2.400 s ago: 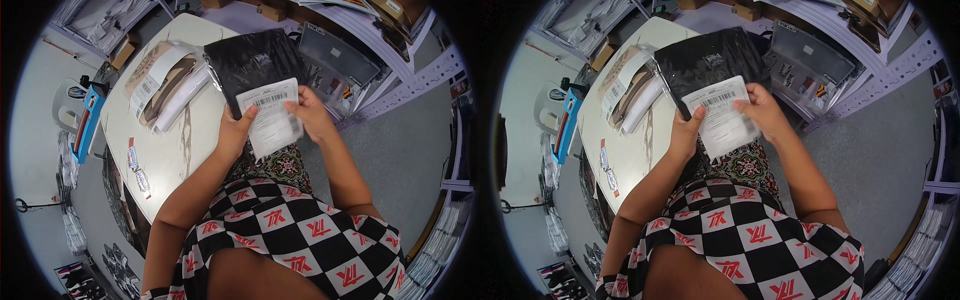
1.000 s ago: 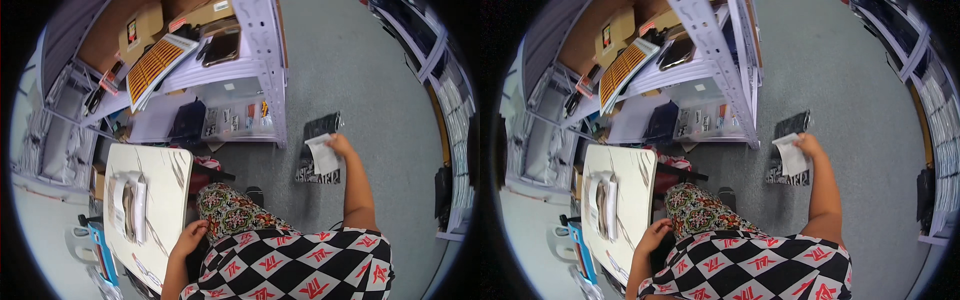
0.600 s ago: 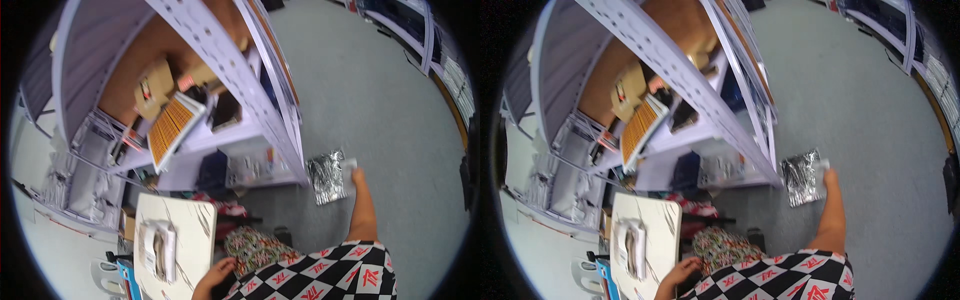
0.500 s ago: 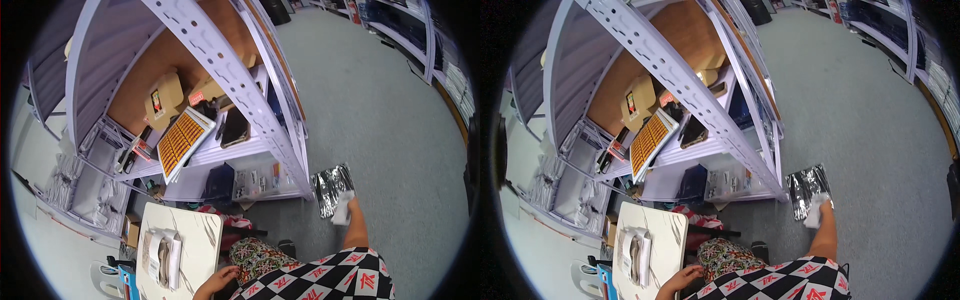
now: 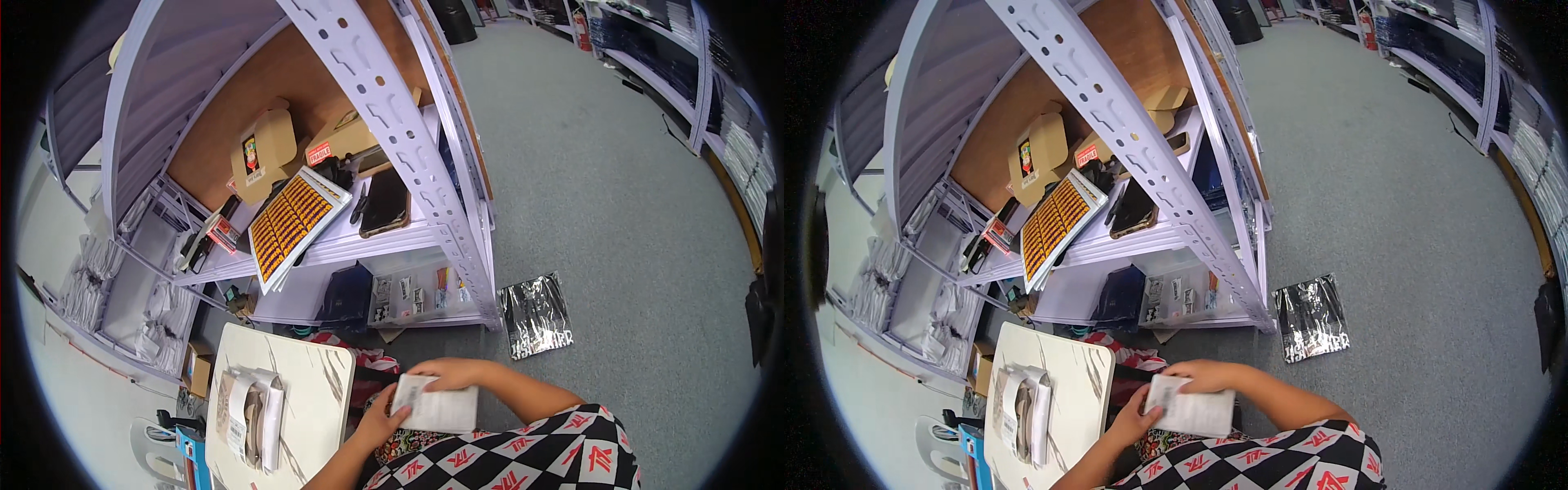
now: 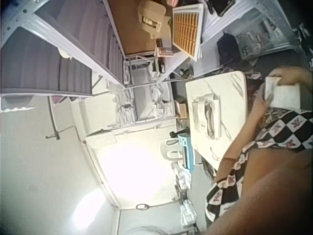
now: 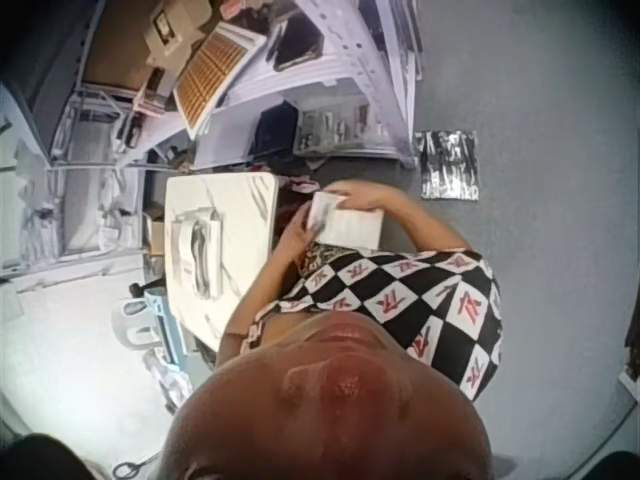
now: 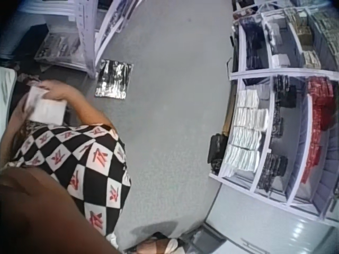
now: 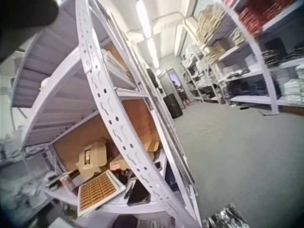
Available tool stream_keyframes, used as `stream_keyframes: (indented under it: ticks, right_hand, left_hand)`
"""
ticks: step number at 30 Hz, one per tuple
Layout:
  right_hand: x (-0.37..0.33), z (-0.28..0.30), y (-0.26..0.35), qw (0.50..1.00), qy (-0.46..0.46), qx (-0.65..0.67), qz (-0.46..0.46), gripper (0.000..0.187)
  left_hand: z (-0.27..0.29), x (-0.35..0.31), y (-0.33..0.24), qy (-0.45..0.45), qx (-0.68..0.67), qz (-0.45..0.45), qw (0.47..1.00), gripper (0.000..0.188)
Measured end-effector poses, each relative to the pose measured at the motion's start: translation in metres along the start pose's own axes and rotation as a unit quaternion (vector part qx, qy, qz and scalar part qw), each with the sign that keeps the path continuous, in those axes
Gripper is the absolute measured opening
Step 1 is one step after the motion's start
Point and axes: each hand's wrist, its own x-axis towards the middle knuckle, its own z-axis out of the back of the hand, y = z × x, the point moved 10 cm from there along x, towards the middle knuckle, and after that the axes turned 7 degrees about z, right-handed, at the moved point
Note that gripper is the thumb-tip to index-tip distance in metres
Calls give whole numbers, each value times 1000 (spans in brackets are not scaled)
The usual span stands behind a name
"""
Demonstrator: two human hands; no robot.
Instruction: The person packs folded t-shirts into clear plastic bags, adds stickers and shipping labels, and seals the packages. They handle multiple shirts one by one, placing them into bags, affixing labels, and stacking the finished packages on the floor.
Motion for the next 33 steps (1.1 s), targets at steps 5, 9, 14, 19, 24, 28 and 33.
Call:
stream_keyframes:
  ticks: [5, 9, 14, 19, 24, 28, 33]
  right_hand:
    - [6, -2, -11, 999, -27, 12, -25, 41]
    - [-18, 1, -71, 994, -72, -22, -76, 34]
    - [-145, -3, -262, 863, -275, 180, -384, 34]
    - [-293, 46, -357, 712, -536, -41, -451, 46]
    - [-346, 90, -379, 623, -652, 5, -432, 50]
    - [-328, 106, -337, 578, -707, 128, -387, 45]
    - [-353, 87, -399, 659, -428, -34, -618, 28]
  left_hand:
    - [30, 15, 34, -97, -95, 54, 989, 23]
    - [25, 20, 60, -57, -95, 81, 990, 28]
    - [24, 15, 51, -62, -27, 1, 998, 32]
    - [24, -17, 69, -1, -133, 52, 990, 27]
    - [29, -44, 64, 29, -77, 59, 995, 29]
    - [41, -53, 53, 18, -69, 43, 997, 27]
    - [61, -70, 54, -11, -86, 42, 995, 25]
